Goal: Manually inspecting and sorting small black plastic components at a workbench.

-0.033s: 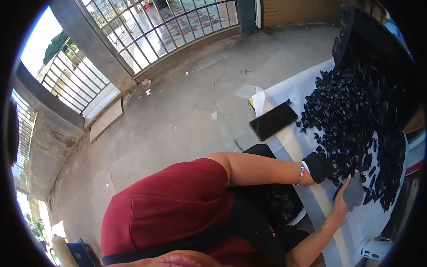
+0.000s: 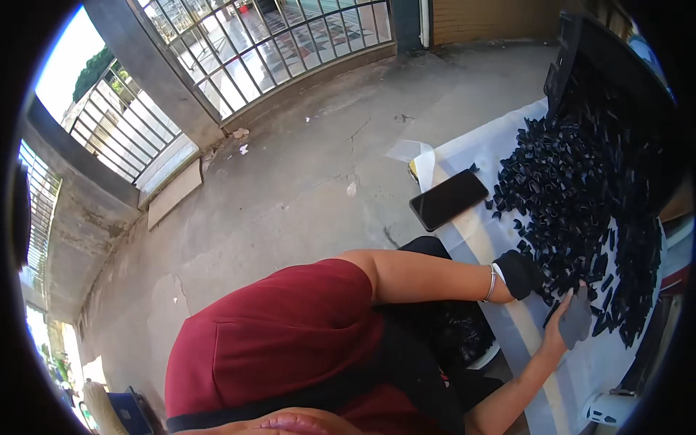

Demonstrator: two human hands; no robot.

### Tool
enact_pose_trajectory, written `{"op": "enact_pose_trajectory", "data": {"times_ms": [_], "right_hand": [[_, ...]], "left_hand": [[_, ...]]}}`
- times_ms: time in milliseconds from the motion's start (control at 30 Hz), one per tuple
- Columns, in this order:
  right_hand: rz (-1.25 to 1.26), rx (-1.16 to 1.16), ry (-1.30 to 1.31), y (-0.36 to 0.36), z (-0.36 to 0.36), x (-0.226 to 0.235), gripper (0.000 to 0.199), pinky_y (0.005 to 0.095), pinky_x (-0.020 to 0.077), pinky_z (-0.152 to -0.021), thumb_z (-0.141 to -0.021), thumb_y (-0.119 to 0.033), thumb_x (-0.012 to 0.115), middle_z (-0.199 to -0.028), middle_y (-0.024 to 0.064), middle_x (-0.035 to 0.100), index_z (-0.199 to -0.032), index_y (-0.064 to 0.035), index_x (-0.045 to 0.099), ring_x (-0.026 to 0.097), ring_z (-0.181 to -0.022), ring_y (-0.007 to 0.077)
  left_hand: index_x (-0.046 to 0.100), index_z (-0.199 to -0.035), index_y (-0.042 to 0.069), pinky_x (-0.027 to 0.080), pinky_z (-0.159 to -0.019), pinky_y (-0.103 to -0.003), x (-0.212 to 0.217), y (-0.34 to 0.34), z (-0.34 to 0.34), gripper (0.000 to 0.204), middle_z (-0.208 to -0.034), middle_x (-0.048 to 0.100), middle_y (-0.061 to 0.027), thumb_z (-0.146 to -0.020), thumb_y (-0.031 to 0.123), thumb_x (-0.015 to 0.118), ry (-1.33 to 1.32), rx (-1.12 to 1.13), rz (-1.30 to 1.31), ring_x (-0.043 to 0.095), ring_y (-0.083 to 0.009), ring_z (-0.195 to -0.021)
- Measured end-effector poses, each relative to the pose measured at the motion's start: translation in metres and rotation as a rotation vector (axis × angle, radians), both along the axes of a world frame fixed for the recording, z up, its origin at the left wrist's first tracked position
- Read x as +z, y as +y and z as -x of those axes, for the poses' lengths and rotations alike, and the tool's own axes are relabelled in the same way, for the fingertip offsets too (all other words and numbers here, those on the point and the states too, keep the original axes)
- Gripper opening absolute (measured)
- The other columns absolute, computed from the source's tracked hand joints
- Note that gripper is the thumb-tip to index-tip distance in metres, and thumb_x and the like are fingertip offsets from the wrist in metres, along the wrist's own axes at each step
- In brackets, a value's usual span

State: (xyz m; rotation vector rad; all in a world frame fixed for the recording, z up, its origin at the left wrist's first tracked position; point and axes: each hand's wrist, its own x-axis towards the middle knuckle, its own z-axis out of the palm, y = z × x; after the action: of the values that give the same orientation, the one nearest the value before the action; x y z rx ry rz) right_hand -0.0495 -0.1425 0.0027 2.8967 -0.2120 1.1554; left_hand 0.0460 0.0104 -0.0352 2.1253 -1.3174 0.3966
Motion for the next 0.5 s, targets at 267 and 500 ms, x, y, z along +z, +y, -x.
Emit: {"op": "enact_pose_trajectory", "data": {"times_ms": [267,500], "right_hand": [[-0.539,0.348,0.338,0.052,0.025,-0.006,0.027,0.0298,0.0425,-0.076,-0.084,-0.014,0.055,-0.097,0.0129,0.057,-0.105,0.0035,0.054,0.054,-0.084,0.0212],[-0.877,0.362,0.041,0.068,0.027,-0.006,0.023,0.0289,0.0427,-0.073,-0.084,-0.012,0.057,-0.091,0.0104,0.056,-0.099,0.0046,0.053,0.052,-0.081,0.0179]], "left_hand": [[0.054,-0.106,0.001,0.047,-0.071,-0.037,0.034,0.032,0.009,0.043,-0.091,0.059,-0.0192,-0.067,0.018,0.062,0.387,-0.133,0.022,0.058,-0.0339,-0.082],[0.060,-0.095,-0.007,0.043,-0.080,-0.033,0.059,0.057,0.019,0.075,-0.096,0.059,-0.0240,-0.079,0.063,0.039,1.091,-0.136,-0.194,0.057,-0.0332,-0.088]]}}
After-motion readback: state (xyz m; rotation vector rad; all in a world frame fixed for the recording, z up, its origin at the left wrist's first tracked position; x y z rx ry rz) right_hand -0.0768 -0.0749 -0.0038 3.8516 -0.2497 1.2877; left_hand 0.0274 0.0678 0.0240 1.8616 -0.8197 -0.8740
